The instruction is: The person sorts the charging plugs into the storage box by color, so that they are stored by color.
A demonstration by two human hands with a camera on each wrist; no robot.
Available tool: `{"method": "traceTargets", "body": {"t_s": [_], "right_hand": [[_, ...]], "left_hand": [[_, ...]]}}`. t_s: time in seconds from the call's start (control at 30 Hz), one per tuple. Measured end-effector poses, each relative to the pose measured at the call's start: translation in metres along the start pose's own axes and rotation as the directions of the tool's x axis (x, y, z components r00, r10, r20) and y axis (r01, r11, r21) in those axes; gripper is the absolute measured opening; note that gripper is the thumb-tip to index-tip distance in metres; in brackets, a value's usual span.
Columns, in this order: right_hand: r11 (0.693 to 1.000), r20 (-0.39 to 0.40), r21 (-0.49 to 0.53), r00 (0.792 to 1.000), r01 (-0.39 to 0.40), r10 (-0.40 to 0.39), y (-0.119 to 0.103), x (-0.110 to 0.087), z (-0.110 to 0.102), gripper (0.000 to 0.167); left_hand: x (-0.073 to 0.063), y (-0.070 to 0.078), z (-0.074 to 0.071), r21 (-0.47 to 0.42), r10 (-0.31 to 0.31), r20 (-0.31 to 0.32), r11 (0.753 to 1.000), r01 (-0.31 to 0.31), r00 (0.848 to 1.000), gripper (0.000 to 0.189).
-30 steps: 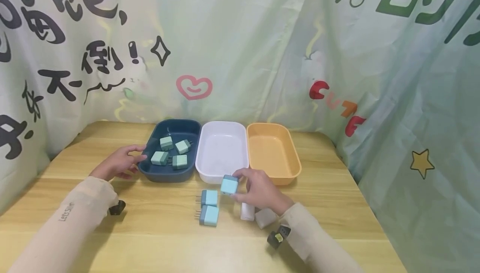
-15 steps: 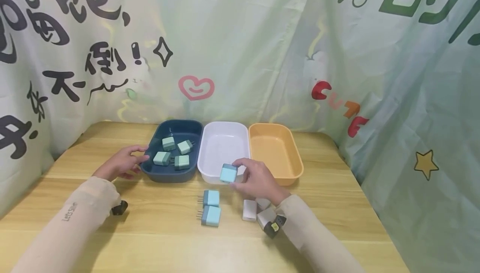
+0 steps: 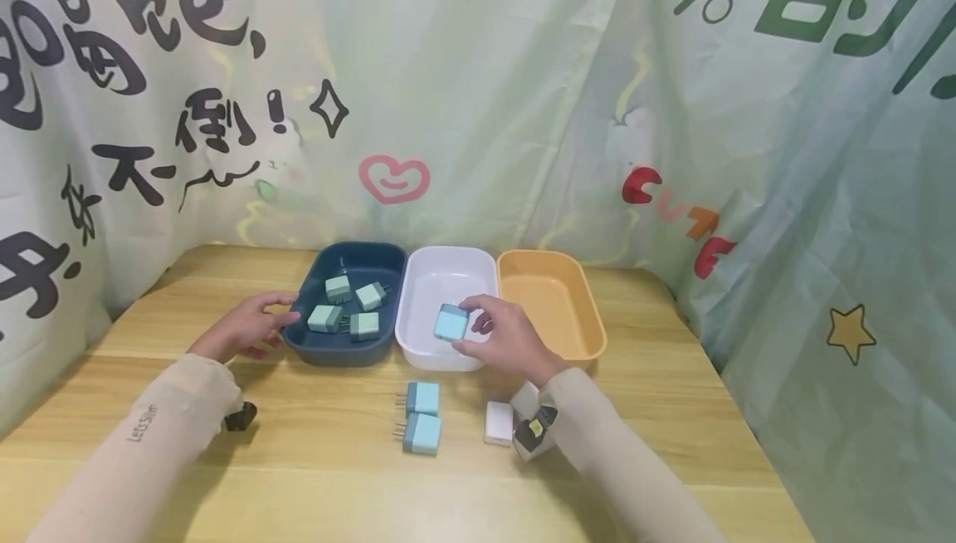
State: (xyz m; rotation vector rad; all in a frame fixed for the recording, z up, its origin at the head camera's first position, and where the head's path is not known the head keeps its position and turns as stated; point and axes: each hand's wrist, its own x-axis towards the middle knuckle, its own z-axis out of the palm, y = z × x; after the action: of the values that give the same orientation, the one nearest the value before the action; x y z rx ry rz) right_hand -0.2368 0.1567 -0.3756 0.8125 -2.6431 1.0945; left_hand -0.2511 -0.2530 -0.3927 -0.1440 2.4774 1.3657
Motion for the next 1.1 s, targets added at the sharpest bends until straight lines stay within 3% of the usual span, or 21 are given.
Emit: {"method": "traceTargets", "body": {"t_s": [0.47,0.73,1.1], "right_hand": [[1.000,0.010,0.008,1.000,-0.026,0.026,0.018,0.029,0.004,0.047],[0.992,0.077,0.016,0.989,-0.125,0.124,0.020,0.041,0.014,0.050],[0.980,0.074,0.037,0.979,-0.193,0.190,0.024,0.065,0.014,0.049]], "left_hand": [[0.003,-0.001,0.001,0.005,0.014,-0.008,1.000,-0.014,1.000,0.056],[0.000,-0.007,0.004,0.006,-0.008,-0.016,1.000,0.008,1.000,0.056],[0.000,-0.004,0.002,-0.004,0.005,-0.022,1.000,-0.005,1.000,0.056]]}}
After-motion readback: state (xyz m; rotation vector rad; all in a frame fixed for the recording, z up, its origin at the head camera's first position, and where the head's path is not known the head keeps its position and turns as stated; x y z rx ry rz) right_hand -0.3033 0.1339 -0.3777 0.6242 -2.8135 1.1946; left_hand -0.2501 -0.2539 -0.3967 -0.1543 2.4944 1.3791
